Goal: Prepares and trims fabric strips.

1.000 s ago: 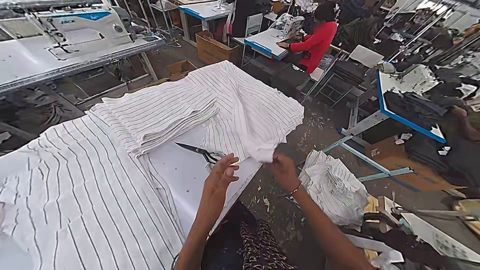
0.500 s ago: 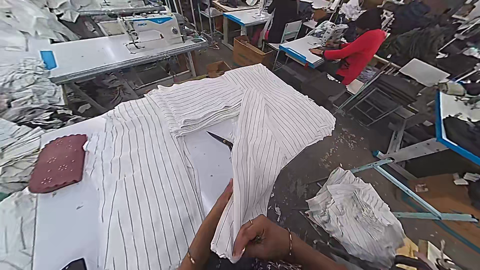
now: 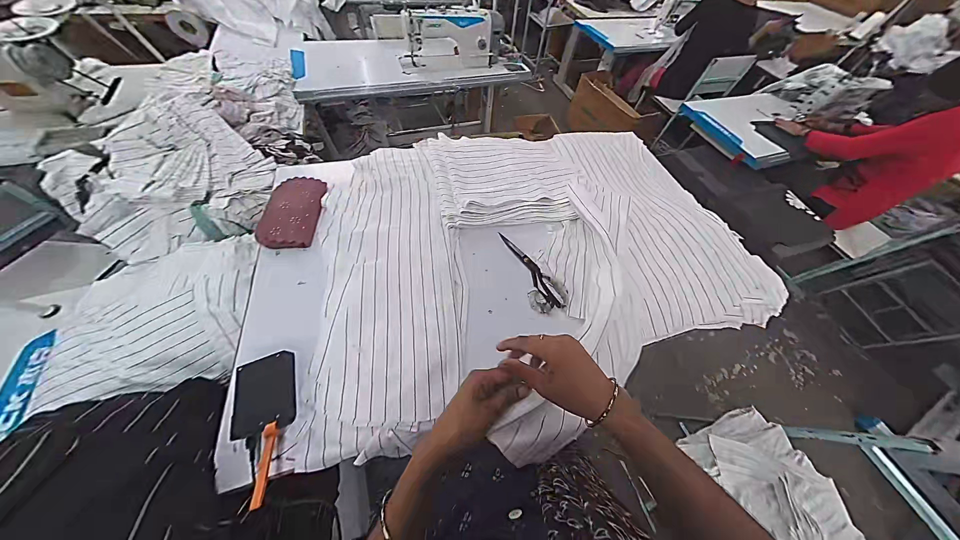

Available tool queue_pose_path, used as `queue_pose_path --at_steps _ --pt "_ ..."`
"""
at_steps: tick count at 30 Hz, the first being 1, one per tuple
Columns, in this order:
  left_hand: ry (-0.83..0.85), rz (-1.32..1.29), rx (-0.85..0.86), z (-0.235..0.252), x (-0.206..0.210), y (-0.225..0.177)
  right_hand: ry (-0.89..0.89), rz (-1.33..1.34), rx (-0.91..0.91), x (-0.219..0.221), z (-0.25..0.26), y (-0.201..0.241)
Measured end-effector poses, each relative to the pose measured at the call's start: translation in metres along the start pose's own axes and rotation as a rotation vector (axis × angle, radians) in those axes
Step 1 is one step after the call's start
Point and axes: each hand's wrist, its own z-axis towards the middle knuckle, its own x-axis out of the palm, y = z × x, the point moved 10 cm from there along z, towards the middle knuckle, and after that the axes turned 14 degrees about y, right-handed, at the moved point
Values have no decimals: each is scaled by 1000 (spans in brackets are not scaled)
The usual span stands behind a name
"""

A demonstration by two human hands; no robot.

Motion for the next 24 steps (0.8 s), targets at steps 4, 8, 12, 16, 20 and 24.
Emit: queue_pose_path --at_steps 4,8,12,16,20,24 --pt "-437 249 -380 -34 -83 61 220 63 161 49 -11 -29" --pt "-497 473 -793 -26 -112 86 412 38 114 92 -16 -15" --pt "-471 478 -913 -12 -112 90 408 106 34 96 -23 -15" --pt "-431 455 -678 -8 -112 86 186 185 -86 68 -22 -21" --pt "-740 604 -414 -90 -121 30 169 164 -230 31 1 -13" --pt "-1106 777 -464 -228 -148 -26 322 72 -402 38 37 18"
